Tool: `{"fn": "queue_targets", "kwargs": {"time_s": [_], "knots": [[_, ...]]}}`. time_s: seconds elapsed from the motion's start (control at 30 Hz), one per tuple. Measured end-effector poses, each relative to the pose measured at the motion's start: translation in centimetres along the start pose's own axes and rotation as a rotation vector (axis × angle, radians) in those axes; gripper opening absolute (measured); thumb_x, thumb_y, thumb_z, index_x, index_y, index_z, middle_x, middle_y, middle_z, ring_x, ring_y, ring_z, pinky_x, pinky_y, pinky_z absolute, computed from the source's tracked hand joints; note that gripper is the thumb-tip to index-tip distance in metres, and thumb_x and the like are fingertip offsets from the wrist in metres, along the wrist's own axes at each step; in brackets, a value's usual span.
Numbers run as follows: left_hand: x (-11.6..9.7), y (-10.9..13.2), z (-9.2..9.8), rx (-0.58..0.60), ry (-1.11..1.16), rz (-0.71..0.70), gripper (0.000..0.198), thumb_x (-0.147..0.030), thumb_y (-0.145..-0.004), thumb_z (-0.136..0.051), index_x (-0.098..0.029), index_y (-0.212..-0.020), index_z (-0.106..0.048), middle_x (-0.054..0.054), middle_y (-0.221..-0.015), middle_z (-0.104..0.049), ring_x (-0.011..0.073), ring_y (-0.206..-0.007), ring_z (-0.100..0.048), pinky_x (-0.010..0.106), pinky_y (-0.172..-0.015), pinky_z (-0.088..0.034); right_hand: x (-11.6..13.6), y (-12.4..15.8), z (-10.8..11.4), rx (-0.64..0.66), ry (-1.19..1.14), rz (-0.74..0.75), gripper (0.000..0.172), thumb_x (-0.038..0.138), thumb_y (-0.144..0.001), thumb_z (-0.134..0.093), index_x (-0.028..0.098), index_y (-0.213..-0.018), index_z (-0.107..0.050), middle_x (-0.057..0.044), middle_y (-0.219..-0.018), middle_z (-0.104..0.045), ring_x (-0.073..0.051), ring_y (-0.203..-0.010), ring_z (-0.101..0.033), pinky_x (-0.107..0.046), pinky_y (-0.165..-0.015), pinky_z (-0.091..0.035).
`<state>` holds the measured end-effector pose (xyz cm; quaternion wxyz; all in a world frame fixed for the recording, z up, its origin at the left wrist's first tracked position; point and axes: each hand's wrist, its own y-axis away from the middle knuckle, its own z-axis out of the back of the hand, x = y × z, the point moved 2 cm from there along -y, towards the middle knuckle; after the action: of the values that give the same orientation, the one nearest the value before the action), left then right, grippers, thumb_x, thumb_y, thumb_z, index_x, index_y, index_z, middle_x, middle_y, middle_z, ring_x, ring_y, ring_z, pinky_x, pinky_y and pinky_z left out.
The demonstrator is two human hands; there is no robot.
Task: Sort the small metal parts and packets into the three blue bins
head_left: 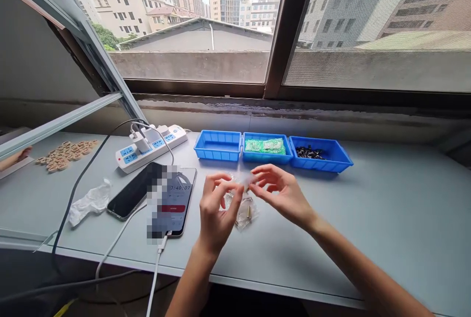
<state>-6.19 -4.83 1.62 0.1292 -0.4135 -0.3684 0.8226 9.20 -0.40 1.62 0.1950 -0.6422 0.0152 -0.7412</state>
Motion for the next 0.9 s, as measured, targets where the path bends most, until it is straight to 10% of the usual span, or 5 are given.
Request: {"fn": "queue_targets", "kwargs": {"time_s": [0.13,0.43,0.9], "knots": [[-0.3,-0.1,0.1,0.020,0.010,0.022,0.030,-0.025,-0.091,-0.051,-0.018,-0.065,-0.064,0.003,-0.082,-0.055,0.0097,-0.067,-0.057,0.017,-0.046,-0.044,-0.7,-0.6,-0.1,0.108,-0.292,-0.284,0.038,0.040,-0.068,-0.075,0.020,-0.098,-0.063,0.000,-0.067,-0.068,-0.012,-0.052,-0.058,-0.020,-0.040,-0.043],[-0.4,0.1,0.1,0.057,0.109,0.101,0.030,-0.020,-0.089,-0.043,-0.019,-0.067,-0.062,0.003,-0.078,-0.057,0.0118,-0.069,-0.060,0.020,-0.051,-0.045,-2.5,-2.5,0.8,0.109,-0.244,-0.447,0.023,0.035,-0.064,-0.073,0.018,-0.080,-0.074,0.002,-0.062,-0.063,-0.011,-0.057,-0.059,-0.021,-0.049,-0.048],[-0.1,0.1,-0.1,0.013,0.194,0.106,0.027,-0.017,-0.088,-0.043,-0.017,-0.066,-0.060,0.002,-0.076,-0.055,0.0093,-0.061,-0.057,0.018,-0.045,-0.041,-1.4,-9.9,-2.5,0.127,0.115,-0.162,0.034,0.025,-0.083,-0.058,0.017,-0.115,-0.068,-0.010,-0.098,-0.071,-0.020,-0.083,-0.068,-0.028,-0.060,-0.053]]}}
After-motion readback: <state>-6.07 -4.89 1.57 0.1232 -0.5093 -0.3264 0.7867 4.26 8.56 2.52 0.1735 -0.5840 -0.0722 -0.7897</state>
